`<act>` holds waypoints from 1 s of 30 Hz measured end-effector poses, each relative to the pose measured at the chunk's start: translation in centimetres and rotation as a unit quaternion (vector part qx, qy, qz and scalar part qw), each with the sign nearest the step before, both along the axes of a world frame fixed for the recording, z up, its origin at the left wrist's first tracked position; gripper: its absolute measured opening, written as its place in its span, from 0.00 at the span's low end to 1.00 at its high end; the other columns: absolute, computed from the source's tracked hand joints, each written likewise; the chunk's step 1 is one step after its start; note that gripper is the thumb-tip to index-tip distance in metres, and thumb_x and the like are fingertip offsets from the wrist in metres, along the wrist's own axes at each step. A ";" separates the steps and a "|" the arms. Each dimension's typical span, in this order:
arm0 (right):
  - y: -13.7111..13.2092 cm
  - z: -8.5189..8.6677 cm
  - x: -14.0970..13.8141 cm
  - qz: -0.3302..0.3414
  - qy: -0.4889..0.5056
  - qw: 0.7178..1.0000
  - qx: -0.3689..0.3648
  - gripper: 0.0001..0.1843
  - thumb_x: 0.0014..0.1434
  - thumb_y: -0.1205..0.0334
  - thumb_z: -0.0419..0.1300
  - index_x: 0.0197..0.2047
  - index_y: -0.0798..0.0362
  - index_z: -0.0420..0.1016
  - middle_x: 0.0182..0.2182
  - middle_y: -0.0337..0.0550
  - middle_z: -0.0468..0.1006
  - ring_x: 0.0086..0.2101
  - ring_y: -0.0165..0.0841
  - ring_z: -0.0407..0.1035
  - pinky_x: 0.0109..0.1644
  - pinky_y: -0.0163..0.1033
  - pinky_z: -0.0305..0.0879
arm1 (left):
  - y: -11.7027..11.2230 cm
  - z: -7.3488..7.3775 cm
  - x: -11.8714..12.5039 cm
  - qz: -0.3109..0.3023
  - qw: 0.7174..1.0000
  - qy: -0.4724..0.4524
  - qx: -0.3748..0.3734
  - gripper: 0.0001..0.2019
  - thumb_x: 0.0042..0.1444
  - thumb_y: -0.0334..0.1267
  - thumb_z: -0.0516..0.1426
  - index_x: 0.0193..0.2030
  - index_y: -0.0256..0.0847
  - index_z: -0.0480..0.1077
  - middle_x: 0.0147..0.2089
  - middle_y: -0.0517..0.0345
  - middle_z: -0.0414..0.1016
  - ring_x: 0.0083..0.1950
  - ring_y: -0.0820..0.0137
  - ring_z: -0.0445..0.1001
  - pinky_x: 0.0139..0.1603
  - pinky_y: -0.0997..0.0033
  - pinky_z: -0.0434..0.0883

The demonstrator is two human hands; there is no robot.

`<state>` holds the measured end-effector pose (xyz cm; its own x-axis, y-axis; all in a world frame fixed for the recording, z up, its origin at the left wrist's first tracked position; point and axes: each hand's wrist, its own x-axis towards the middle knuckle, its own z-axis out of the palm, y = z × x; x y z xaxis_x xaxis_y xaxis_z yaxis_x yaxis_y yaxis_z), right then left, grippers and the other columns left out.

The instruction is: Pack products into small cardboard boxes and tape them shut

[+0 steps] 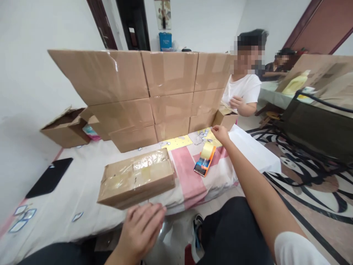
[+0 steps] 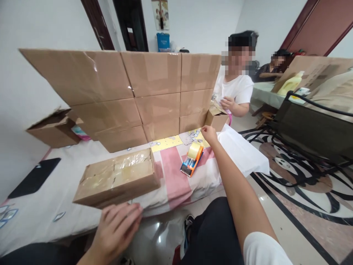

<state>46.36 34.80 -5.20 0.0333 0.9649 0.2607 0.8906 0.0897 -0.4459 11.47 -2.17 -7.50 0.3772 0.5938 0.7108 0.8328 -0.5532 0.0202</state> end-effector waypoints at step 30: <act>0.1 -2.7 1.2 0.018 -0.002 0.999 -0.030 0.12 0.62 0.64 0.55 0.43 0.54 0.80 0.43 0.48 0.83 0.43 0.35 0.74 0.46 0.34 0.62 | 0.5 -3.9 3.0 -0.154 0.983 -0.015 -0.096 0.05 0.60 0.33 0.55 0.40 0.44 0.72 0.34 0.62 0.77 0.37 0.68 0.73 0.39 0.65 0.62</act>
<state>47.58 34.91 -7.92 -0.0033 0.9791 0.2033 0.8885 0.0961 -0.4486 14.48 -1.72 -11.43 0.5398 0.5795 0.6105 0.6241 -0.7622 0.1716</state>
